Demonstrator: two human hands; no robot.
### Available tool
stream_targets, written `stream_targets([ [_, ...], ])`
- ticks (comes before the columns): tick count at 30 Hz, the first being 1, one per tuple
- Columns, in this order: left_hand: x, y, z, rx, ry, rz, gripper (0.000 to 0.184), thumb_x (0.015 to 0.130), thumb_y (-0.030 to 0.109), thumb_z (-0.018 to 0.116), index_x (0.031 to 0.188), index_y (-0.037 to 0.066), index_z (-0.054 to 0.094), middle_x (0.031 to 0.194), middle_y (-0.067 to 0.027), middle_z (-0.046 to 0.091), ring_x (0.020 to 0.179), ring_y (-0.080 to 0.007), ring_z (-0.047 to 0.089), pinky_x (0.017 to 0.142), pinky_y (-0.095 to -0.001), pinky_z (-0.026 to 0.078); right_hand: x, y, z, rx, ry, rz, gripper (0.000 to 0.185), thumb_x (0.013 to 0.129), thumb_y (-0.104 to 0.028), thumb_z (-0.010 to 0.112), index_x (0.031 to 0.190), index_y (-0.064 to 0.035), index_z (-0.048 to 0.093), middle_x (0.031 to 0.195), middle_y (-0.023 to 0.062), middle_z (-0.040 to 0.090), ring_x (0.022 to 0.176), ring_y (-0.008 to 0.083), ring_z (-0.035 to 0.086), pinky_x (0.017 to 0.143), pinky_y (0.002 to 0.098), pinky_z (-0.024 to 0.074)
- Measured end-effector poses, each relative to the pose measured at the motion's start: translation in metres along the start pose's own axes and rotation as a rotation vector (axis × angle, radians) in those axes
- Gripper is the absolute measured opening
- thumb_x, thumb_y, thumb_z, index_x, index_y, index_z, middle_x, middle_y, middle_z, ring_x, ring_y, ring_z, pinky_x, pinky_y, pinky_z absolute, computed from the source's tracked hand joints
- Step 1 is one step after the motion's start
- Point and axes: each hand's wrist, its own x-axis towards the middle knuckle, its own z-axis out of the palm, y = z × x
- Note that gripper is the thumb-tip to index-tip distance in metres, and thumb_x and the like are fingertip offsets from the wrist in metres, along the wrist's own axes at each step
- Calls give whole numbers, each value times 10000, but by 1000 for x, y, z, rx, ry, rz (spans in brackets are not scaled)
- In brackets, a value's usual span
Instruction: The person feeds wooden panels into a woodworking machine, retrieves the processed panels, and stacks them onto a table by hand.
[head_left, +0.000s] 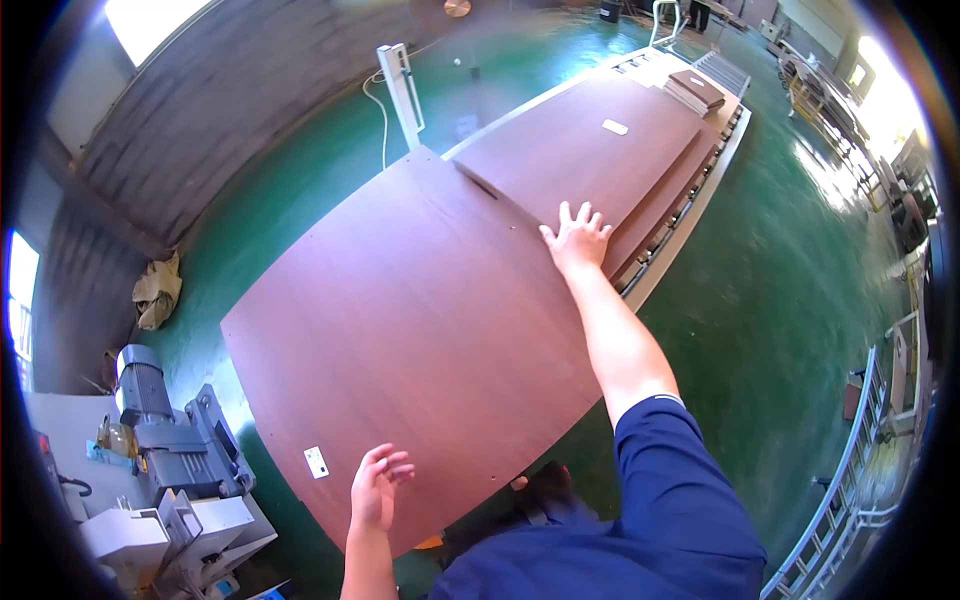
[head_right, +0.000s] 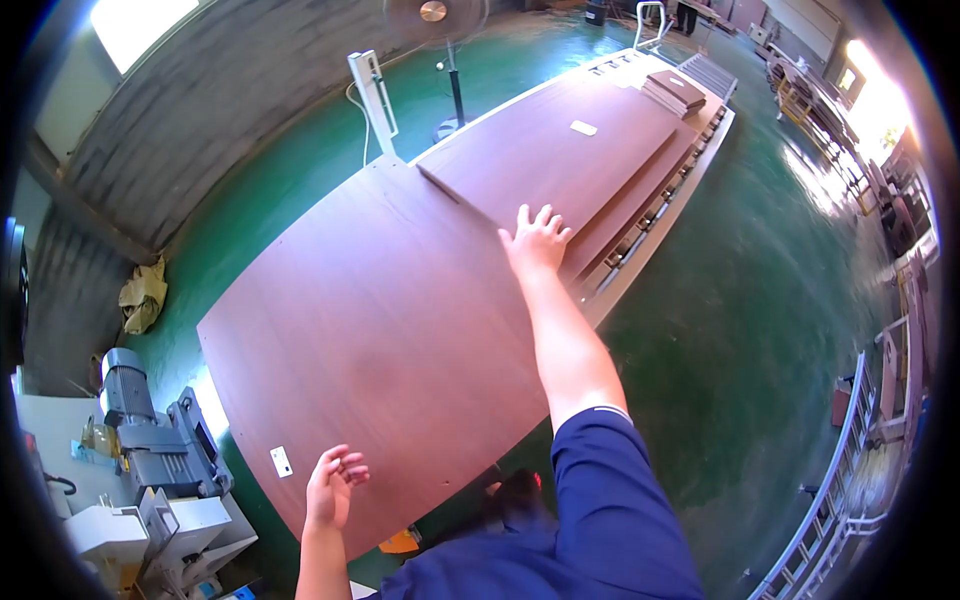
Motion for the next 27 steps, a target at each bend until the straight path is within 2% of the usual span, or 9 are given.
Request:
stream_targets([
  [6,-53,-13,-35,-186,192,77,294,963,190,429,1195,36,524,1062,-147,640,918,-257,634,848,-402,517,5,-4,-3,-29,-34,37,647,923,-582,534,1438,-195,470,1418,186,472,1246,349,491,1030,546,381],
  [10,-66,-18,-41,-224,194,95,293,968,168,425,1207,27,518,1078,-153,642,931,-254,638,856,-394,519,0,-10,-7,-41,-67,41,638,921,-560,543,1440,-199,460,1385,184,484,1241,374,489,1008,548,387],
  [12,-71,-21,-45,-235,193,116,295,973,152,416,1218,19,512,1089,-164,644,947,-256,642,865,-392,515,-9,-13,-4,-36,-40,31,654,914,-544,554,1444,-177,447,1397,194,461,1260,375,467,1009,541,381],
  [14,-79,-24,-50,-238,199,137,286,983,137,421,1227,19,511,1094,-161,650,950,-250,645,869,-385,516,-25,-17,-5,42,-31,-10,660,902,-457,603,1441,-115,437,1433,218,428,1323,396,415,1085,556,322],
  [18,-96,-35,-64,-152,292,182,263,981,117,466,1209,3,531,1089,-152,655,955,-220,645,855,-345,515,-109,-35,-18,395,118,-342,593,854,-261,662,1380,-46,495,1403,234,476,1318,388,425,1108,499,321],
  [23,-120,-78,-101,16,481,316,260,968,124,564,1201,11,554,1065,-117,659,984,-173,632,864,-306,508,-256,-72,-62,604,-138,-746,527,845,-195,675,1324,-12,552,1401,249,485,1308,398,437,1099,496,331],
  [26,-140,-108,-127,140,573,451,267,968,161,583,1196,26,557,1029,-85,655,998,-168,623,884,-306,497,-300,-101,-71,588,-275,-960,517,831,-194,680,1302,-15,562,1407,236,476,1316,406,421,1100,506,321],
  [27,-159,-106,-129,199,626,424,267,966,174,587,1188,29,560,1023,-82,653,997,-170,623,888,-313,494,-309,-113,-76,571,-284,-991,505,826,-195,683,1283,-12,570,1401,231,481,1299,408,433,1091,515,330],
])
